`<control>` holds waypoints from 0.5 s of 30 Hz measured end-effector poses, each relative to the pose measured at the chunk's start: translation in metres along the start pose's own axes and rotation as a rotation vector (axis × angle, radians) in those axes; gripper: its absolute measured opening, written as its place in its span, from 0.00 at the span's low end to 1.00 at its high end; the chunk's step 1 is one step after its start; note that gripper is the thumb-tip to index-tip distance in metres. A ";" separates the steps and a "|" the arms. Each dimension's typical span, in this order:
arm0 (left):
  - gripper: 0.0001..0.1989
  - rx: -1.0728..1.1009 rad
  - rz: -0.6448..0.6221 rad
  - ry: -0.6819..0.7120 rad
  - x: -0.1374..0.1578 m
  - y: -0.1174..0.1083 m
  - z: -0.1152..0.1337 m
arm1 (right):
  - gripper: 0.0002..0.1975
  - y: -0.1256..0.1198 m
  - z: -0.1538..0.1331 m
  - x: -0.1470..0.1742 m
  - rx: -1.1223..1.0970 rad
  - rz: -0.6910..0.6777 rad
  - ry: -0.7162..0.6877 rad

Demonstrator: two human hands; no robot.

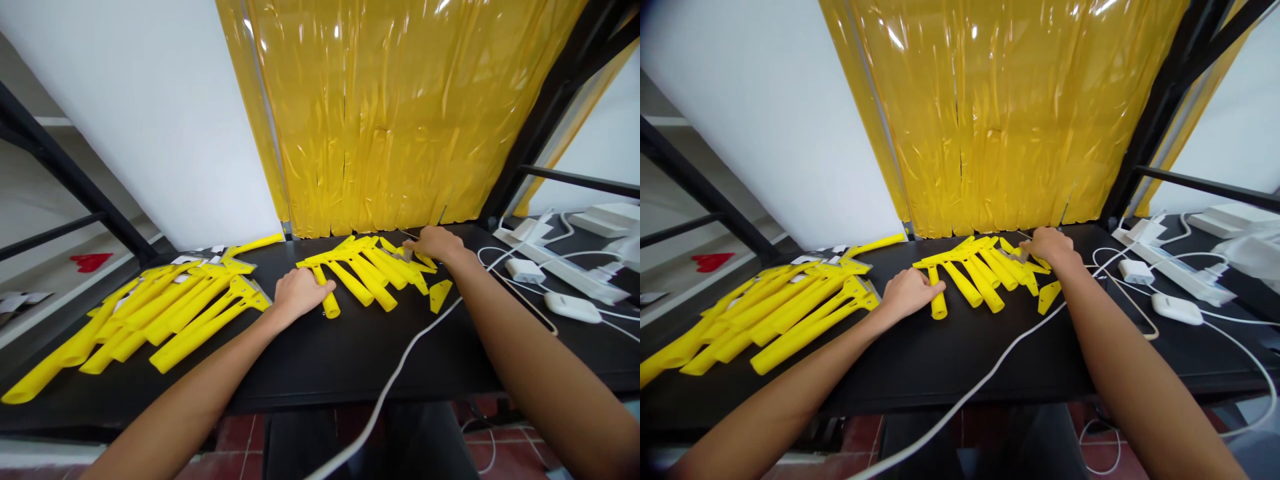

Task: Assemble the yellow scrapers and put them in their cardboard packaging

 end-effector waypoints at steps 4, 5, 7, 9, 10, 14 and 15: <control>0.26 0.064 -0.023 -0.044 -0.001 -0.010 -0.009 | 0.27 0.005 -0.011 0.004 0.061 -0.032 0.029; 0.26 0.095 -0.035 -0.042 -0.002 -0.013 -0.012 | 0.26 0.005 -0.013 0.004 0.068 -0.036 0.029; 0.25 0.185 -0.066 -0.038 -0.002 -0.021 -0.021 | 0.26 0.007 -0.014 0.003 0.071 -0.042 0.034; 0.24 0.291 -0.120 -0.048 -0.002 -0.029 -0.031 | 0.26 0.008 -0.012 0.000 0.059 -0.050 0.037; 0.25 0.328 -0.163 -0.056 -0.001 -0.032 -0.036 | 0.26 0.010 -0.011 -0.001 0.050 -0.056 0.038; 0.27 0.379 -0.333 0.034 0.006 -0.046 -0.048 | 0.26 0.013 -0.006 -0.005 0.032 -0.060 0.036; 0.27 0.379 -0.351 0.060 0.008 -0.050 -0.050 | 0.26 0.013 -0.006 -0.006 0.034 -0.058 0.033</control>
Point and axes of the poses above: each hand's wrist, its own x-axis away from the middle knuckle, its own y-axis out of the palm, z = x × y, the point moved 6 cm from there along -x, towards the middle knuckle, and after that the axes turned 4 degrees about -z, right-handed, at the moved point
